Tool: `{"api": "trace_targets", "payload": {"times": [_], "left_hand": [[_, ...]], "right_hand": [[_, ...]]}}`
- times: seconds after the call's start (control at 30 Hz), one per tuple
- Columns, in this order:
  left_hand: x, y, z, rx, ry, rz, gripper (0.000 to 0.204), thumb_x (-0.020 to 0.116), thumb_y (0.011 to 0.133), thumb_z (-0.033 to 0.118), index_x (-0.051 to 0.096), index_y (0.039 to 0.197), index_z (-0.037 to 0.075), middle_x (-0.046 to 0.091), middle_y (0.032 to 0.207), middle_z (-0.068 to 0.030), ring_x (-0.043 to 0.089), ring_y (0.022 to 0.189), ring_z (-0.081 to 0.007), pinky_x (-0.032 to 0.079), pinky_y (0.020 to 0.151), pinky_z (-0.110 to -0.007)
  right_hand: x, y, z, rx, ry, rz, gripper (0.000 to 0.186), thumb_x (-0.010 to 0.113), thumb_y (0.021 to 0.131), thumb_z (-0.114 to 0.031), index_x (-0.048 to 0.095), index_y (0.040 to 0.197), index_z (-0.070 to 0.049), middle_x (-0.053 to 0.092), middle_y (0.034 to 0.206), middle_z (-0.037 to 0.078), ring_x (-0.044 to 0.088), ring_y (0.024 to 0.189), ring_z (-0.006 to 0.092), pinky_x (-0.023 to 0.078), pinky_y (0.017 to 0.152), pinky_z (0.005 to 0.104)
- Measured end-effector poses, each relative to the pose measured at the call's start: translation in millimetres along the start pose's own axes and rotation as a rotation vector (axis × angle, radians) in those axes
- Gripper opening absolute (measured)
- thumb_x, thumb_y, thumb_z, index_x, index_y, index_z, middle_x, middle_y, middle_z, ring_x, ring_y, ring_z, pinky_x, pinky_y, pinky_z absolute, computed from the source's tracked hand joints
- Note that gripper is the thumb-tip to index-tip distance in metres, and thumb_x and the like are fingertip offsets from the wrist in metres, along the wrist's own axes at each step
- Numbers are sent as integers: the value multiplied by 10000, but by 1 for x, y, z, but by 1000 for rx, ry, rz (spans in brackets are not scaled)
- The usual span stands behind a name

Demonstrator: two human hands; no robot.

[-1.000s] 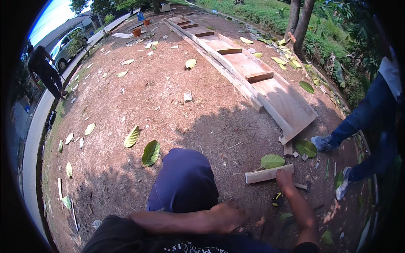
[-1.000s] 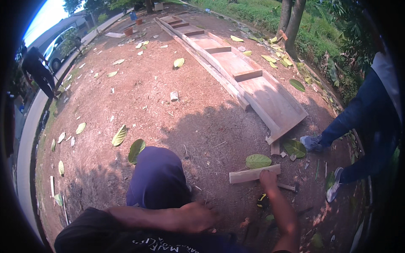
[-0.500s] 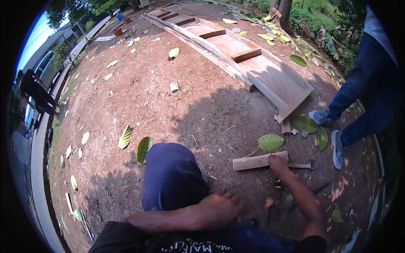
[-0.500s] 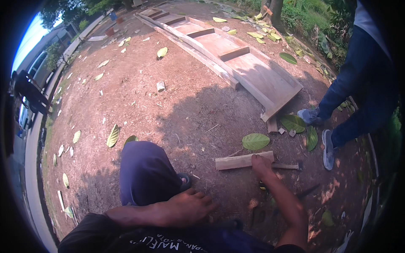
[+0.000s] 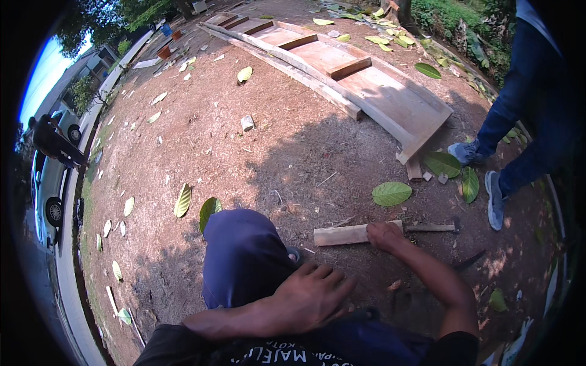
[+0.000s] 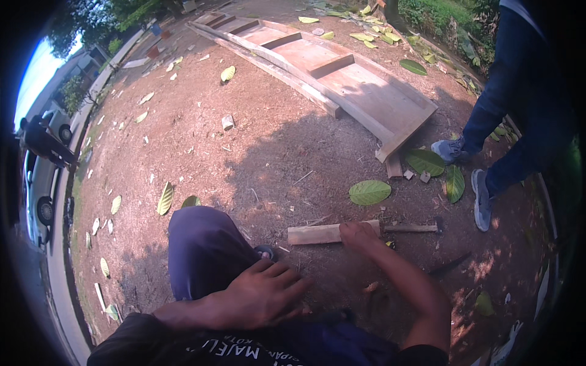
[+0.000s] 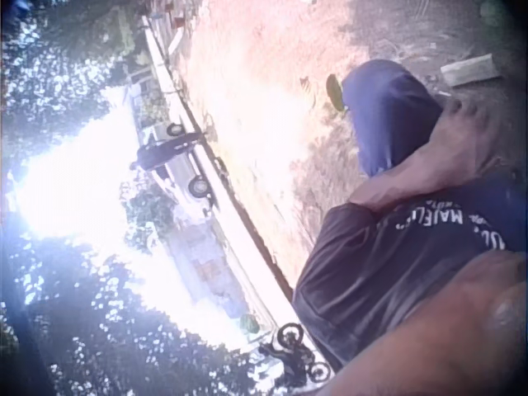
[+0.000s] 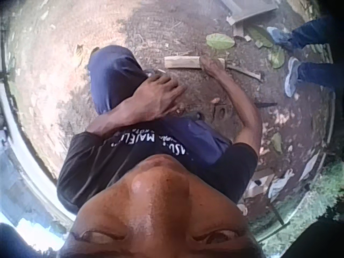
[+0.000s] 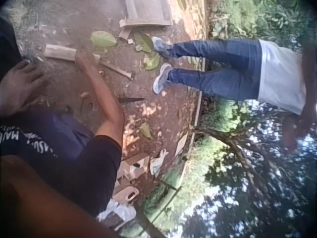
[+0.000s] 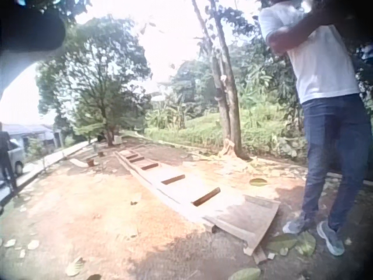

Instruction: The person uses a bow saw to cut a small piece of wood on the ground. They then measure the cut piece with a tape measure and fit it into a gap in a larger wooden frame. The person also uses a hammer to tap the piece into place.

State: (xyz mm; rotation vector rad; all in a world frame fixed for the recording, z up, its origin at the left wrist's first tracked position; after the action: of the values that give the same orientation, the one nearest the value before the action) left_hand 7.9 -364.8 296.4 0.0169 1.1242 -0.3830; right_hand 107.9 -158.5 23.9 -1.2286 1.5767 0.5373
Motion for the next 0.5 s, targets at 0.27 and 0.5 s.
{"api": "trace_targets", "payload": {"times": [0.27,0.5], "left_hand": [[-116,-42,16,-77,-49,844,274,753,843,118,685,1061,-34,694,1013,-172,683,996,-313,538,888,-397],[-125,-110,-50,-715,-218,964,309,629,958,176,666,1180,-36,717,1061,-150,675,1029,-244,506,944,-348]], "right_hand": [[-4,3,18,-59,-108,-26,665,678,877,-410,485,1416,-71,574,1381,163,529,1316,330,388,1102,537],[22,5,39,-131,-102,-143,925,805,793,-474,383,1505,-61,512,1446,169,461,1381,348,342,1169,495]]}}
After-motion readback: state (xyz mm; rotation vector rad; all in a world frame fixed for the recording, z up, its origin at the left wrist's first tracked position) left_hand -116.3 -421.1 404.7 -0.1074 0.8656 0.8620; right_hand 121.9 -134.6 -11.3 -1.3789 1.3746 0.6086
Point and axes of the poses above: each hand's wrist, its own y-axis towards the middle knuckle, its own x-axis out of the palm, z = x × y, the point moved 6 cm from there along y, towards the middle knuckle
